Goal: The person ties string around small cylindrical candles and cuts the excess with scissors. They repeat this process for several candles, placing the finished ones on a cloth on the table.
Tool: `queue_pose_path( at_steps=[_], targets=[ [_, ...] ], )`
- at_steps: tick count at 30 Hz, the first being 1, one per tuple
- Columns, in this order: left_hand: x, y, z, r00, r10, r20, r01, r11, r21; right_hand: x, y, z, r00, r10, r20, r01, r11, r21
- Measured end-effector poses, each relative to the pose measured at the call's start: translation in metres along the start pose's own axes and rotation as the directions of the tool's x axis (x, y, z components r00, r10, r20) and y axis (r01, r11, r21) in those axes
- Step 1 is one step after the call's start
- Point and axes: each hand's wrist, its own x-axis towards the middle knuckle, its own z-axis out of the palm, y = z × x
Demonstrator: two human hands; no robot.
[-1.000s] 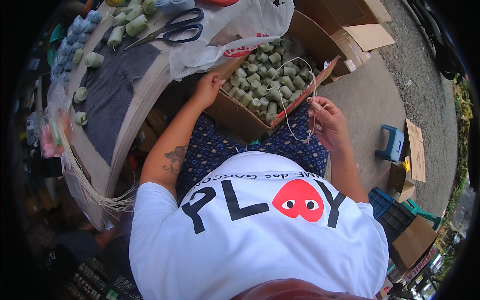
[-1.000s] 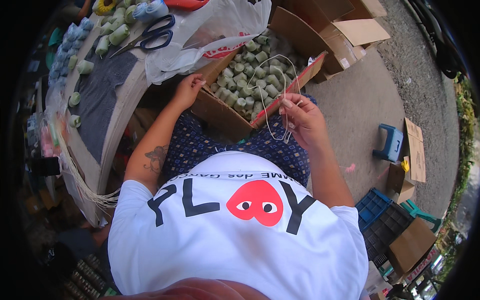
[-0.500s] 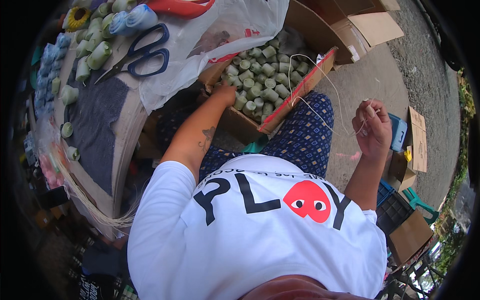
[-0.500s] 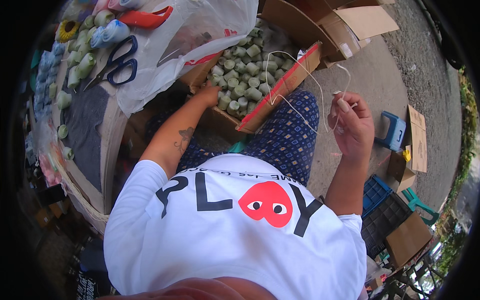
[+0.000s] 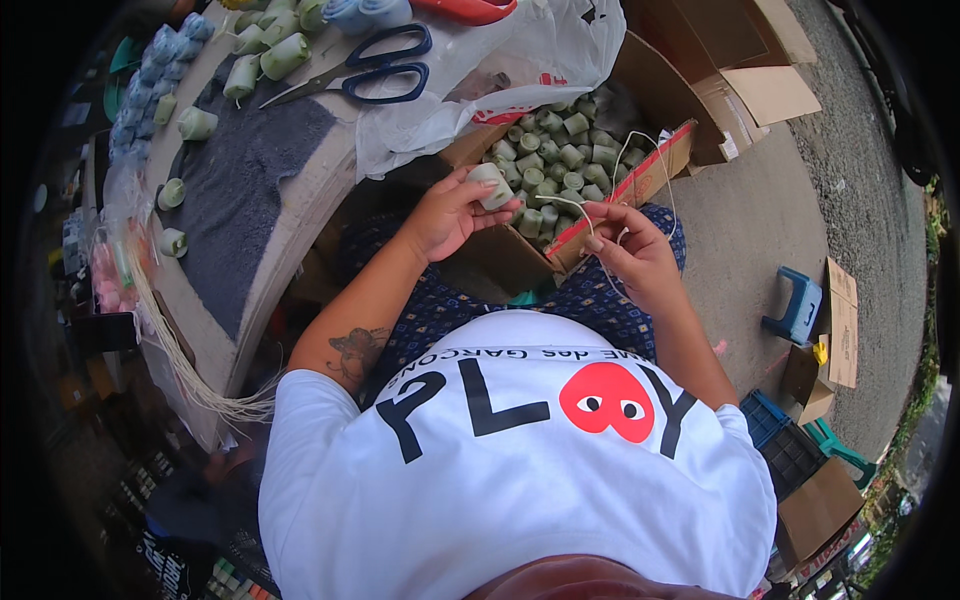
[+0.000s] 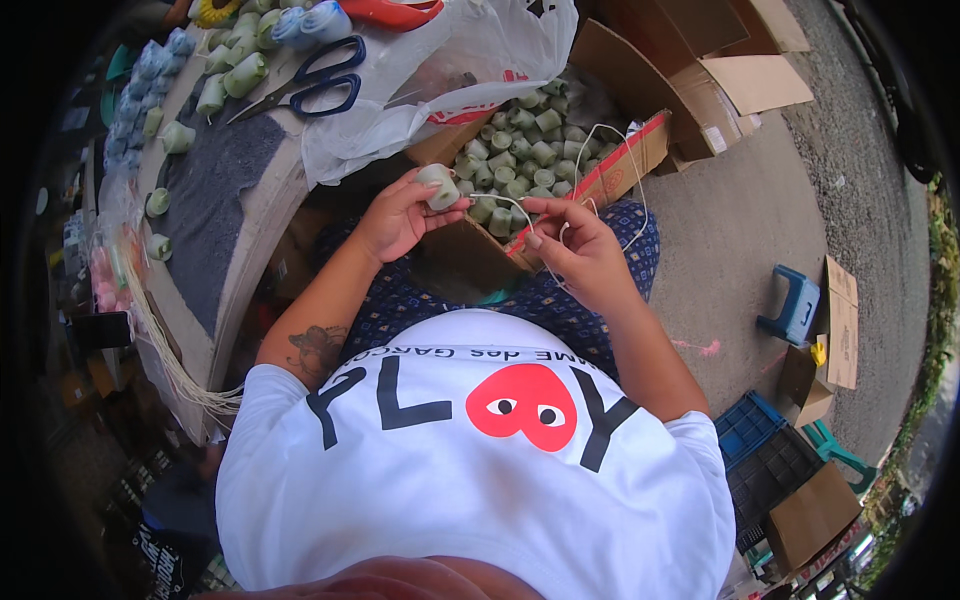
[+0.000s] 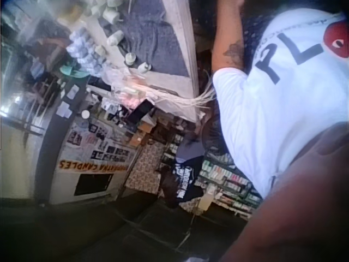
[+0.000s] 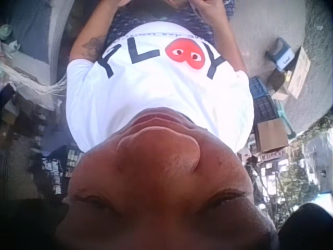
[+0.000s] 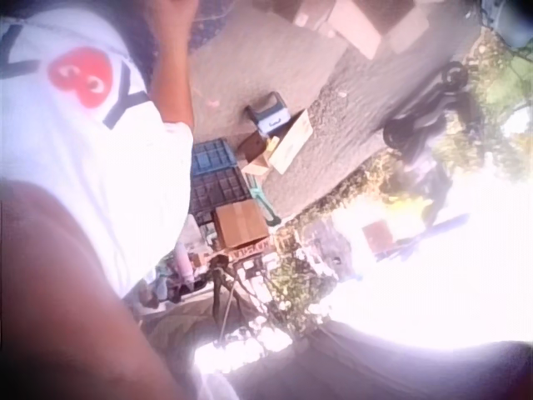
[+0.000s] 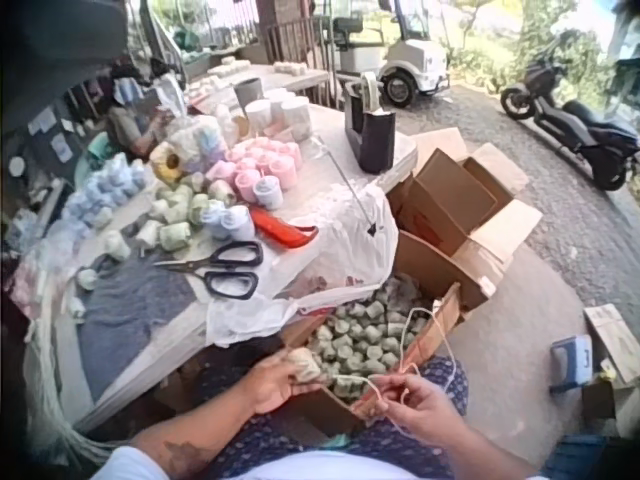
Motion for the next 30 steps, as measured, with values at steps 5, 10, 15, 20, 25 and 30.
queue_pose_path(
  at_steps=[5,10,15,20,25,30],
  targets=[
    [-0.051,0.004,0.022,0.991,0.108,0.077,-0.090,0.975,-0.204,-0.005,-0.002,0.044,0.975,-0.219,-0.045,0.209,0.965,-0.161],
    [-0.084,-0.005,0.036,0.980,0.173,0.096,-0.136,0.942,-0.307,-0.022,-0.008,0.074,0.923,-0.385,0.007,0.364,0.866,-0.343],
    [-0.099,-0.010,0.040,0.961,0.231,0.152,-0.165,0.920,-0.355,-0.038,-0.007,0.083,0.876,-0.480,0.031,0.436,0.764,-0.475],
    [-0.107,-0.019,0.048,0.958,0.265,0.108,-0.219,0.922,-0.319,-0.054,-0.009,0.093,0.857,-0.515,0.018,0.473,0.771,-0.427],
    [-0.113,-0.020,0.051,0.954,0.279,0.114,-0.231,0.919,-0.319,-0.055,-0.005,0.091,0.806,-0.582,0.105,0.533,0.639,-0.555],
    [-0.114,-0.020,0.052,0.948,0.308,0.077,-0.269,0.908,-0.320,-0.062,-0.012,0.095,0.711,-0.637,0.299,0.616,0.359,-0.701]
  ],
)
